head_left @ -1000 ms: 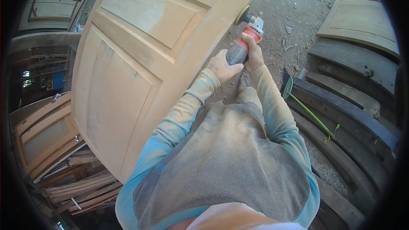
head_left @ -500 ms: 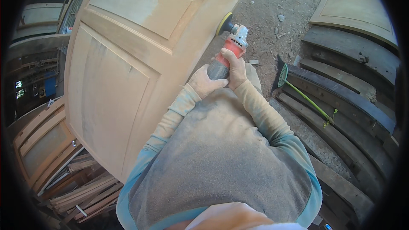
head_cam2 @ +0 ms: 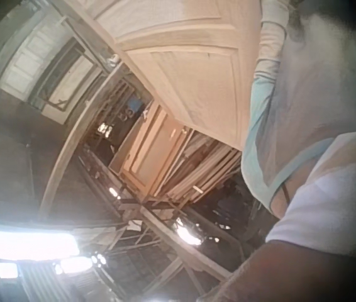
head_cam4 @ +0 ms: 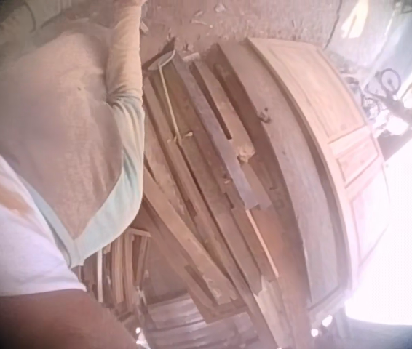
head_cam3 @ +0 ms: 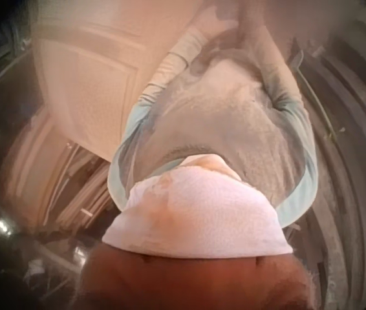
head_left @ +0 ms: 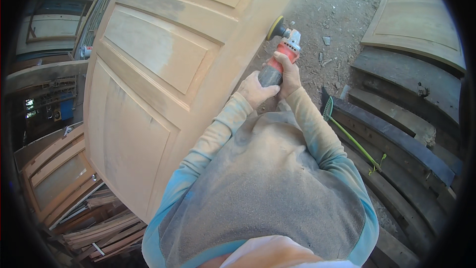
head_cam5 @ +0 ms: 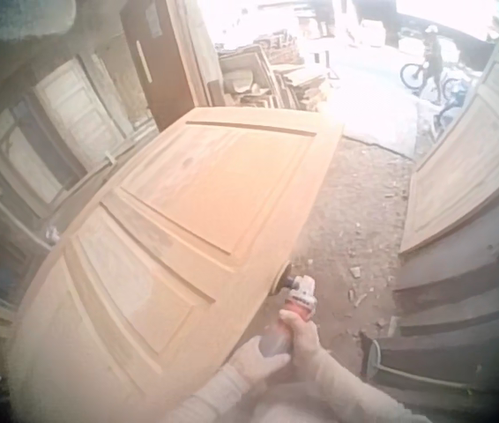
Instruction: The person sands the surface and edges of a wooden door using a power sander and a hand-sanding block, then applies a substance to the corner joints with a putty knife.
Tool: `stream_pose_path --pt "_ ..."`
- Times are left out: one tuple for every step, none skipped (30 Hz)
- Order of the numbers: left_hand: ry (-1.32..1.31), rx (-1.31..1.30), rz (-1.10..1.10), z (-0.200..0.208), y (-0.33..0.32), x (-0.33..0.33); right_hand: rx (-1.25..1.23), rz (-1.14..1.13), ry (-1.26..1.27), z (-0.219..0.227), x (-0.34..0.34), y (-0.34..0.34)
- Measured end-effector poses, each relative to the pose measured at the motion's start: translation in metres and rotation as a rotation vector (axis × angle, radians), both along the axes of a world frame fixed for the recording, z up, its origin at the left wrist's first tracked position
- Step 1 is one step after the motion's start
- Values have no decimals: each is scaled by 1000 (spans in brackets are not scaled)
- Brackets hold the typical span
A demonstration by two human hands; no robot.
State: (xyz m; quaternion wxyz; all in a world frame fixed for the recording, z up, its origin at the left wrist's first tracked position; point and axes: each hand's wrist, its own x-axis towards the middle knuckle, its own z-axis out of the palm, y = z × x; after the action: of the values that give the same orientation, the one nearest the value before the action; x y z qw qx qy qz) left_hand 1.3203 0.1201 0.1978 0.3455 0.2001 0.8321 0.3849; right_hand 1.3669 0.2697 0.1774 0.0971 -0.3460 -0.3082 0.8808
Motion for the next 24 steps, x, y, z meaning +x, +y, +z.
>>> stream_pose_path --pt "56 19 -3 -10 20 -9 3 -5 18 -3 -10 20" --pt "109 31 -5 -17 31 -17 -2 -8 33 -6 -18 32" --pt "61 11 -9 -13 41 -24 -14 -19 31 -8 -24 41" --pt "11 -5 -3 2 52 -28 -23 -19 26 -6 -27 50" --pt "-40 -22 3 9 56 -27 -32 -20 22 -5 -26 53" --pt "-12 -37 -3 8 52 -24 -24 -12 16 -4 -24 49" --pt "-3 -15 -7 9 42 -22 -10 3 11 -3 -20 42" --pt "7 8 -13 10 27 -14 4 16 7 -3 -12 29" --pt "23 32 -21 12 10 -7 19 27 9 -1 -4 13" --pt "-8 25 -13 12 -8 3 -31 45 4 3 6 -4" --pt "-38 23 -8 15 -26 15 -76 60 1 8 17 -22" --pt "-32 -11 -18 17 -46 28 -87 76 10 6 30 -40" --pt "-27 -31 -26 18 -60 38 -84 95 17 1 39 -54" --pt "-30 -49 -37 23 -73 44 -98 89 23 -2 45 -66" --pt "-37 -70 -42 28 -87 49 -115 89 25 -3 49 -80" --pt "-43 -91 -46 30 -92 51 -133 90 27 -5 53 -85" --pt "-75 -79 -53 27 -90 51 -148 66 4 -6 57 -84" --pt "-95 -70 -48 24 -90 48 -165 54 -6 -4 53 -83" --pt "-115 -61 -44 21 -88 43 -183 42 -16 -2 48 -81" --pt "-103 -63 -35 20 -83 39 -189 40 -29 -1 44 -77" --pt "-100 -65 -28 16 -75 38 -195 36 -50 -2 42 -70" --pt "-97 -68 -22 13 -65 34 -201 31 -71 -3 37 -61" --pt "-91 -66 -30 11 -54 25 -181 24 -53 -4 28 -49" --pt "-96 -74 -38 10 -42 18 -170 15 -47 -5 23 -38"
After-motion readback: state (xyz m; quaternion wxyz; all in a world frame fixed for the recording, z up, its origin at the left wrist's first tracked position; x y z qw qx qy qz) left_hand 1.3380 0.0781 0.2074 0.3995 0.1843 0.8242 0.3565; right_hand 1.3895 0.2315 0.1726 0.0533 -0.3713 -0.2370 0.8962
